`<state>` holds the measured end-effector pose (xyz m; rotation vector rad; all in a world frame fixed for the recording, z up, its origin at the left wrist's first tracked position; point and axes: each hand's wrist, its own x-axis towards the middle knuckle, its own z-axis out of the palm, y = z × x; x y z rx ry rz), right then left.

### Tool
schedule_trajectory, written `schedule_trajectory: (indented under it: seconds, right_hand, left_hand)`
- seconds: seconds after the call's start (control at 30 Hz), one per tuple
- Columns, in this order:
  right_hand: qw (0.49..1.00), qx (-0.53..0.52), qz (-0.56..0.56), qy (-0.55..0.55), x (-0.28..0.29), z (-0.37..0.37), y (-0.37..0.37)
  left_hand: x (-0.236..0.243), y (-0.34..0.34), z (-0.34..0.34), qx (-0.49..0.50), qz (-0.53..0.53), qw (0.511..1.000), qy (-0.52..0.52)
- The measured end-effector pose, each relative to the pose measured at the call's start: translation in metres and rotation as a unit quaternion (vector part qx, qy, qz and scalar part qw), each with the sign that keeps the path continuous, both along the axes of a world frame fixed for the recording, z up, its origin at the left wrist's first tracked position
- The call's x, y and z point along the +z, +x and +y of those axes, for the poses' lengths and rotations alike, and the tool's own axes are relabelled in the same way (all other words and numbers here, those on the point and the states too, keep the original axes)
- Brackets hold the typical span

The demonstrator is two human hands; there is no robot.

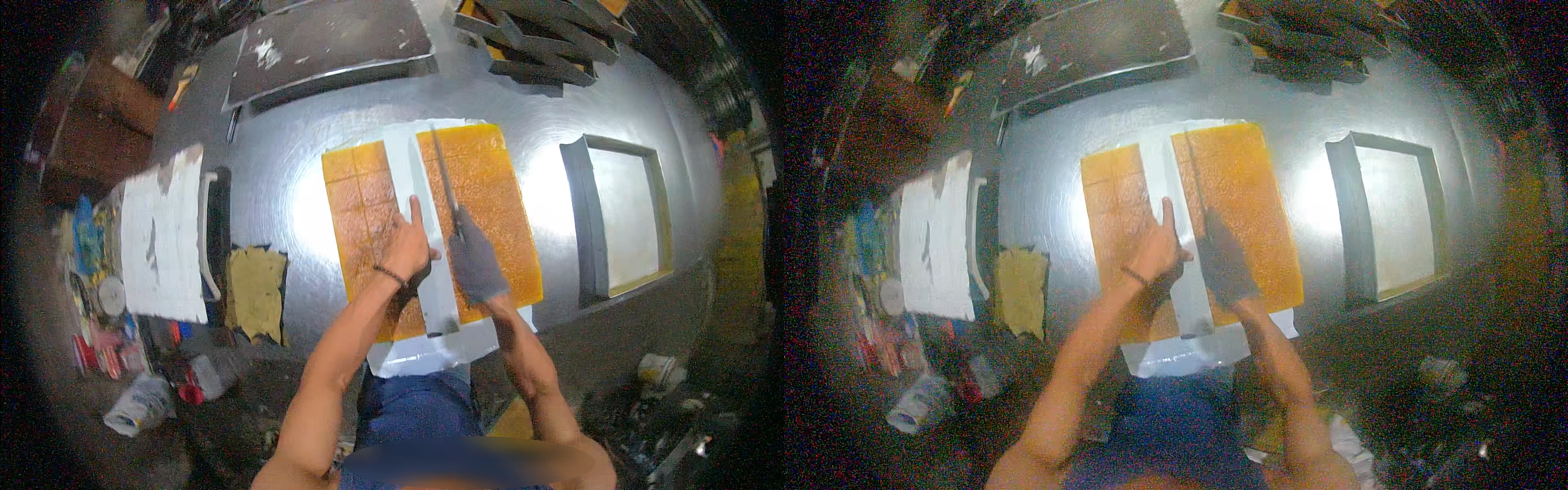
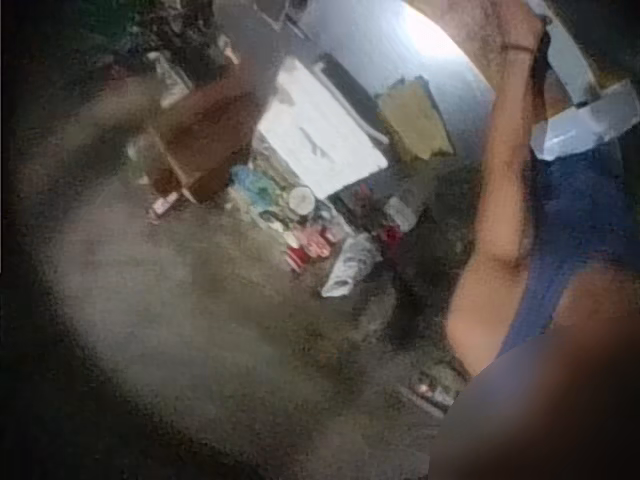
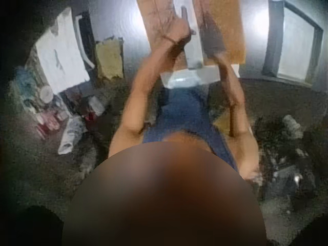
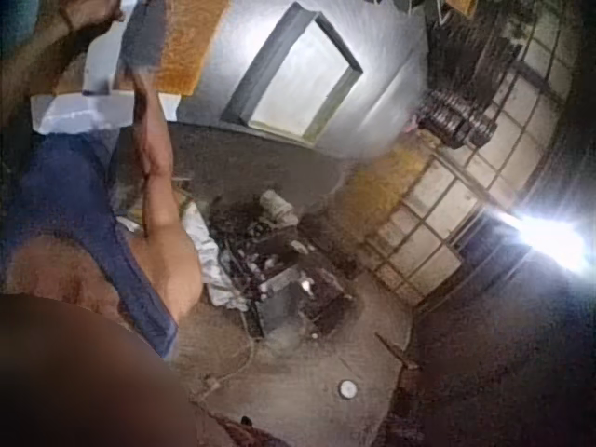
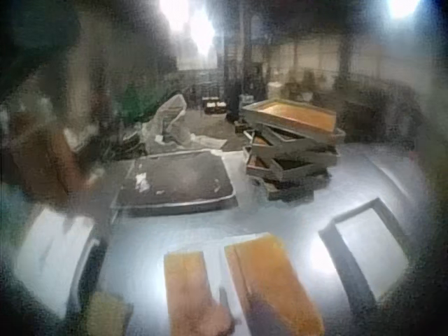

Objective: The person uses a knife to cut a large rectangular sheet of orange material on a metal table. They repeatedly score and slice the sheet into smaller rectangular pieces, working methodically across the surface.

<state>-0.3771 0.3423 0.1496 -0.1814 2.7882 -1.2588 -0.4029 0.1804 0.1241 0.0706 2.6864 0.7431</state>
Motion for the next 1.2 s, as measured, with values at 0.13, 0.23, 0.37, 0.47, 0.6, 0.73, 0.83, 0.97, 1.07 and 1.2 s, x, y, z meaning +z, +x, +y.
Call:
schedule_trajectory:
  seconds: [0.13,0.23,0.37,0.47,0.6,0.73,0.83,0.97,1.07,1.2]
  right_hand:
    - [0.997,0.011,-0.069,-0.018,-0.010,-0.024,-0.048]
    - [0.998,0.054,0.013,0.020,-0.015,-0.036,-0.067]
    - [0.999,0.018,-0.025,0.021,-0.022,-0.044,-0.087]
    - [0.999,0.023,-0.035,0.006,-0.026,-0.043,-0.092]
    - [0.999,0.031,-0.038,0.008,-0.026,-0.037,-0.078]
    - [0.998,0.034,-0.031,0.041,-0.024,-0.036,-0.071]
    - [0.999,0.036,0.004,0.039,-0.021,-0.038,-0.074]
    - [0.997,0.021,-0.072,0.006,-0.012,-0.037,-0.072]
    - [0.991,0.034,-0.122,0.035,-0.002,-0.034,-0.061]
    - [0.998,0.030,-0.026,0.053,0.004,-0.035,-0.058]
  left_hand:
    - [-0.005,0.000,-0.002,-0.020,0.004,0.999,-0.028]
    - [-0.012,0.000,-0.004,-0.030,0.014,0.999,-0.028]
    - [-0.020,0.000,-0.006,-0.030,0.039,0.999,-0.008]
    - [-0.022,0.001,-0.004,-0.025,0.028,0.999,0.003]
    - [-0.018,0.004,-0.005,-0.024,0.053,0.998,0.001]
    - [-0.015,0.001,-0.008,-0.035,0.027,0.999,-0.023]
    - [-0.017,0.001,-0.008,-0.033,0.029,0.999,-0.017]
    - [-0.023,0.004,-0.012,-0.045,0.054,0.998,0.000]
    - [-0.027,0.000,-0.014,-0.049,0.041,0.998,-0.023]
    - [-0.025,-0.001,-0.013,-0.041,0.022,0.999,-0.026]
